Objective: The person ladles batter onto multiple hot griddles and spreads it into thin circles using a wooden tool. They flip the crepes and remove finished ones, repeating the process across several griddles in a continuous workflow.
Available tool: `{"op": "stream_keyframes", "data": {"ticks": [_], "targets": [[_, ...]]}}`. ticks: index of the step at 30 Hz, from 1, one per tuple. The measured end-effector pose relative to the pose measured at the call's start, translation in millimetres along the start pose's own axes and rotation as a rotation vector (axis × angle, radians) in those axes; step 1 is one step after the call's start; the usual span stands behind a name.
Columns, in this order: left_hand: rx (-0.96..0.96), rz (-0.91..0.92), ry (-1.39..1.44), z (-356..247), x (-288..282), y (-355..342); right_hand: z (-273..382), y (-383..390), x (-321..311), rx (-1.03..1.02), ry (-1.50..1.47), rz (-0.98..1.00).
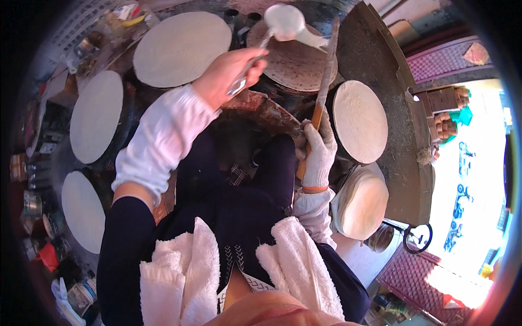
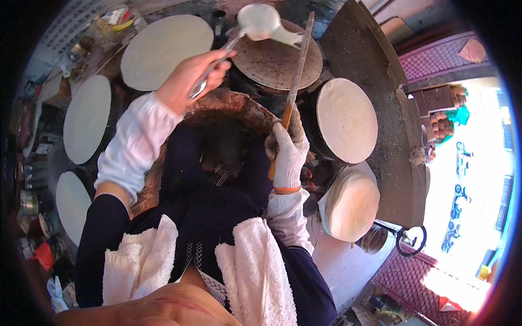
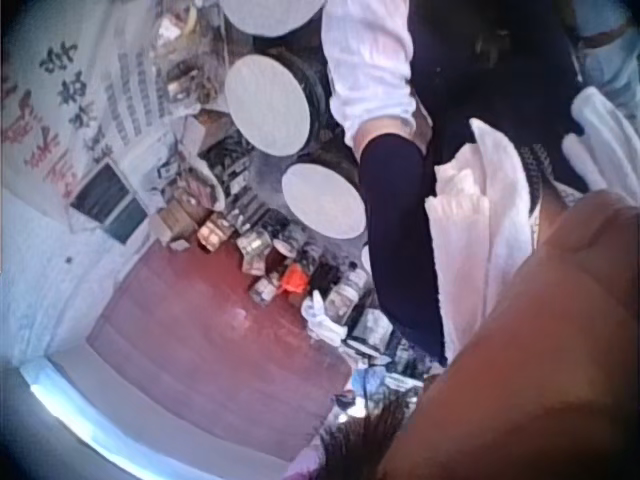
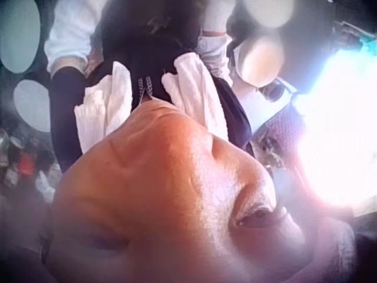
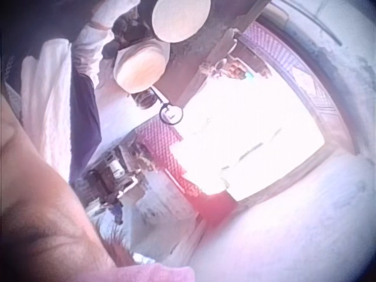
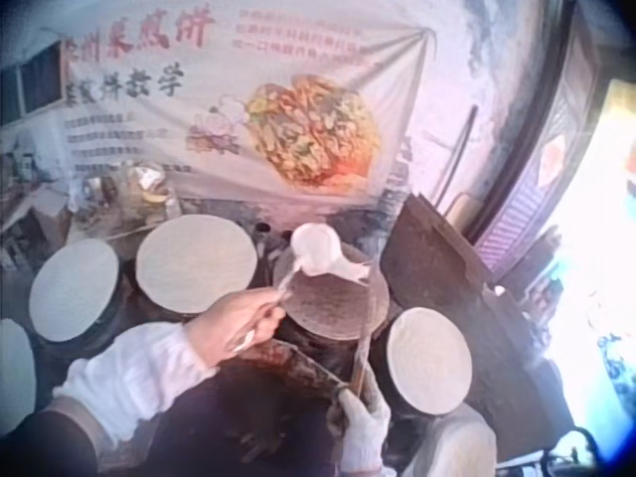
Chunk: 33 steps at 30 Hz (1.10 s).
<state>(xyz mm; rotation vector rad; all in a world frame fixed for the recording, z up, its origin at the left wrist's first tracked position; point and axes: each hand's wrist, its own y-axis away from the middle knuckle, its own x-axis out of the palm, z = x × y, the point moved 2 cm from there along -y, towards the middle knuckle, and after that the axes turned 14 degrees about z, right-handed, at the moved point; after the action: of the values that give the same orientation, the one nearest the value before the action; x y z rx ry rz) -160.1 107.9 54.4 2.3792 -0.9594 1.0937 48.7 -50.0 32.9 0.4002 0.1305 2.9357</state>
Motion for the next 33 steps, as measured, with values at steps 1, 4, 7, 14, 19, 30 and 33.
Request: {"op": "stream_keyframes", "data": {"ticks": [1,4,7,14,19,30,33], "targets": [[-0.015,-0.003,-0.063,2,2,-31,8,-7,4,-0.061,-0.02,-0.05],[-0.026,-0.035,-0.233,32,3,-100,2,-26,-5,-0.022,-0.042,-0.072],[-0.006,-0.01,-0.509,69,-13,-144,-9,-56,-10,-0.016,-0.091,-0.061],[0.009,-0.529,-1.708,78,-104,-173,-42,-98,-31,-0.102,-0.016,-0.234],[0.711,-0.682,-1.927,6,-99,-174,-75,-141,-22,0.042,0.043,-0.172],[0.149,-0.47,-0.757,-10,-80,-29,-90,-238,-41,-0.117,0.271,-0.287],[0.05,-0.451,-0.613,53,-91,20,-84,-274,-37,-0.082,0.314,-0.155]]}}
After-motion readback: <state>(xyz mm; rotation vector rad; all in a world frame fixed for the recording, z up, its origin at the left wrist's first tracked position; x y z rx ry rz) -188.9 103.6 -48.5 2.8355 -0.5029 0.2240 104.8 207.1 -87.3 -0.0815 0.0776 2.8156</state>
